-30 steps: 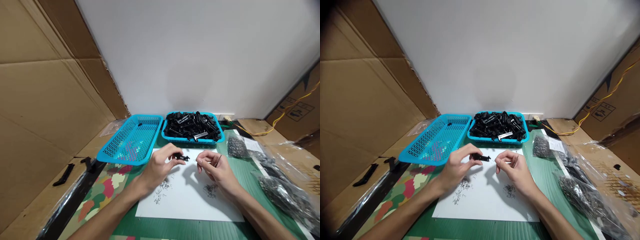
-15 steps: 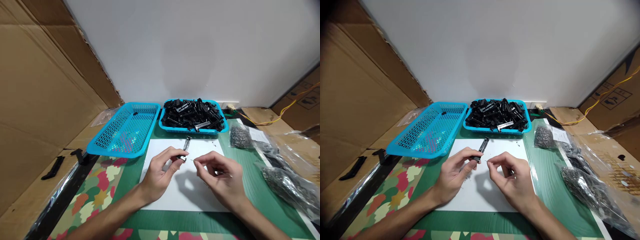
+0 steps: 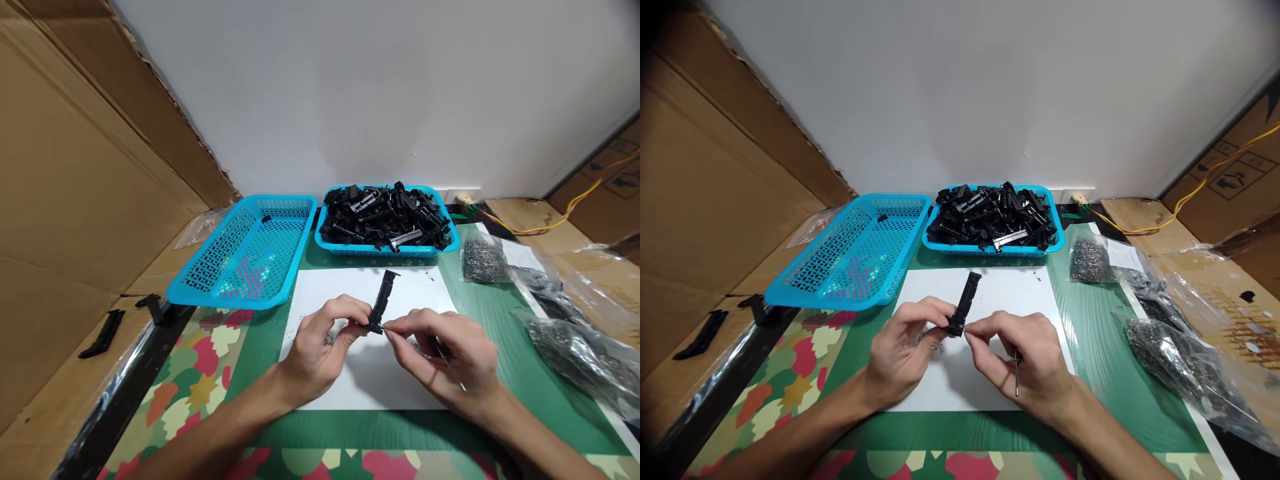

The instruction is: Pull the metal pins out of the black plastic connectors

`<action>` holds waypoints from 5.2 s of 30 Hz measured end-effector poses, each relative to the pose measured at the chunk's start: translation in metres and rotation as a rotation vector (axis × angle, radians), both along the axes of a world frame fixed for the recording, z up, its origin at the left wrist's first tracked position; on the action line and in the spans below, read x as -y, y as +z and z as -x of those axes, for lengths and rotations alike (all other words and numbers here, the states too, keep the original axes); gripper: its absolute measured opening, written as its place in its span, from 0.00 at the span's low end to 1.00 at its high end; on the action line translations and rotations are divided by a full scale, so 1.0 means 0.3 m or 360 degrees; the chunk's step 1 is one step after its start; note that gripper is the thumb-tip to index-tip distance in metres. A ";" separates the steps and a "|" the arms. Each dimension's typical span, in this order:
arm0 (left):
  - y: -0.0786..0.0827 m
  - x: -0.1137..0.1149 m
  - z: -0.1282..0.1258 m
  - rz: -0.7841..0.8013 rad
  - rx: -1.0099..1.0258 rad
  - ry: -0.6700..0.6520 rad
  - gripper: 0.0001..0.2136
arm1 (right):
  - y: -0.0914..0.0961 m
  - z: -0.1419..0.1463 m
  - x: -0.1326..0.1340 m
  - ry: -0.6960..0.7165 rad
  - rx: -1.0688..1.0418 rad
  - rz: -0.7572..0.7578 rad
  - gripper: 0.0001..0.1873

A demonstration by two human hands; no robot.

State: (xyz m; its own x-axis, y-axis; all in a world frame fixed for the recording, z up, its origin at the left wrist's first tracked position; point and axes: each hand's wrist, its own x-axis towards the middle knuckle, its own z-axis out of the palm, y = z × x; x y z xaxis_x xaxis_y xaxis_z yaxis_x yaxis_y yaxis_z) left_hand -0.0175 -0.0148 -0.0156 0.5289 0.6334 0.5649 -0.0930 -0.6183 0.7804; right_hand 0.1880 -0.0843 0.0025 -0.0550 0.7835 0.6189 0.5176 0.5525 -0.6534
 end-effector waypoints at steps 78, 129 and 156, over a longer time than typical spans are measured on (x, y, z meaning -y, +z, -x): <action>0.049 -0.051 0.017 -0.0412 -0.0729 0.0105 0.06 | -0.060 -0.088 -0.055 0.0139 0.0626 0.0100 0.16; 0.007 -0.022 -0.004 -0.0453 -0.0897 0.0271 0.02 | -0.003 0.012 -0.070 -0.0031 -0.0392 0.0616 0.08; 0.027 0.015 -0.027 0.0189 -0.0704 0.0159 0.08 | 0.014 -0.362 -0.066 0.0274 0.0480 0.1349 0.06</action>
